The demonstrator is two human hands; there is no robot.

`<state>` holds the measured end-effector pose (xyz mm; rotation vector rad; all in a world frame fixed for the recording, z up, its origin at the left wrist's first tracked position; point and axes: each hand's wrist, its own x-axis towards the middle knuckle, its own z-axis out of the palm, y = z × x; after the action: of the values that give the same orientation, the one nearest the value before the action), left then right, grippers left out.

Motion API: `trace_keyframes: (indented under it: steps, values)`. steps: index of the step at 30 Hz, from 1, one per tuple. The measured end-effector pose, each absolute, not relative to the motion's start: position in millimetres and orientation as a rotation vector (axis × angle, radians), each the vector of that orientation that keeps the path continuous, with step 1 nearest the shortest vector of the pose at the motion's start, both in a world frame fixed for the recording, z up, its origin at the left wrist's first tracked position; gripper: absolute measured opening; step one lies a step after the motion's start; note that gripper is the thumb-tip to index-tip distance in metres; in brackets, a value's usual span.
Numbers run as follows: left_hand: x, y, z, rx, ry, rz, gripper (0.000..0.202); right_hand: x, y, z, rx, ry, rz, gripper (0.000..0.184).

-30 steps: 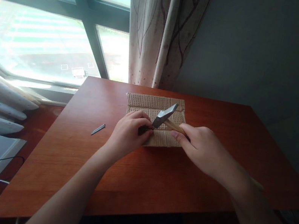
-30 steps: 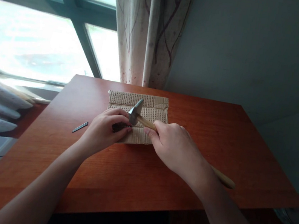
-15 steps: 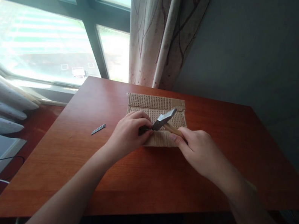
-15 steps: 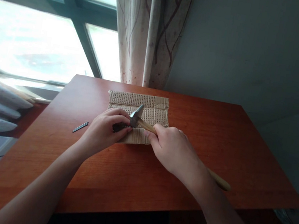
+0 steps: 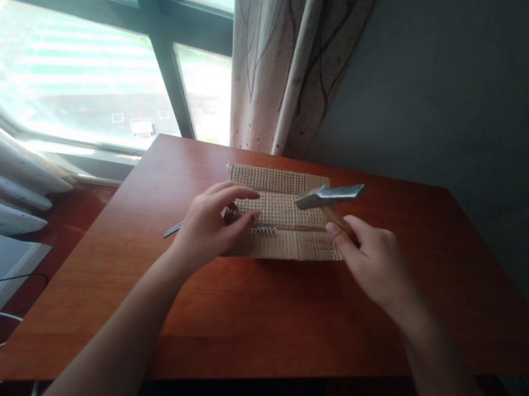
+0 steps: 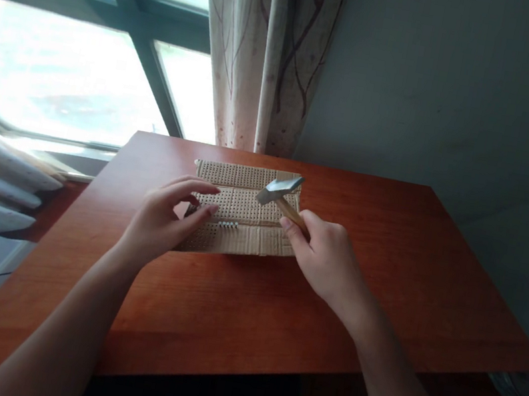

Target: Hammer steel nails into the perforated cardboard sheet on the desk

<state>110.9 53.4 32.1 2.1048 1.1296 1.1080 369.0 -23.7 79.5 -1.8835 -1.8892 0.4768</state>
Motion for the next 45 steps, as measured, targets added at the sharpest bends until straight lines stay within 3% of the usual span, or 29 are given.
trace_keyframes:
  steps: [3,6,12,37,45]
  values:
    - [93.6,65.6,28.1,1.970,1.454,1.192,0.019,383.3,-17.0,69.7,-1.956,-1.755,0.341,0.041]
    - [81.0,76.0,20.3,1.808,1.650,1.083,0.033,395.1,-9.1,54.8,-2.001,-1.648,0.219,0.035]
    - [82.9,78.9,8.7,1.569,1.404,0.952,0.048,404.0,-0.8,31.4,-2.050,-1.540,0.392,0.032]
    - [86.9,70.0,15.7,1.709,1.403,0.894,0.037,407.2,-5.8,24.3,-1.973,-1.577,0.494,0.029]
    - [86.4,70.2,14.8,1.727,1.446,0.918,0.043,406.7,-6.8,31.9,-1.984,-1.562,0.424,0.036]
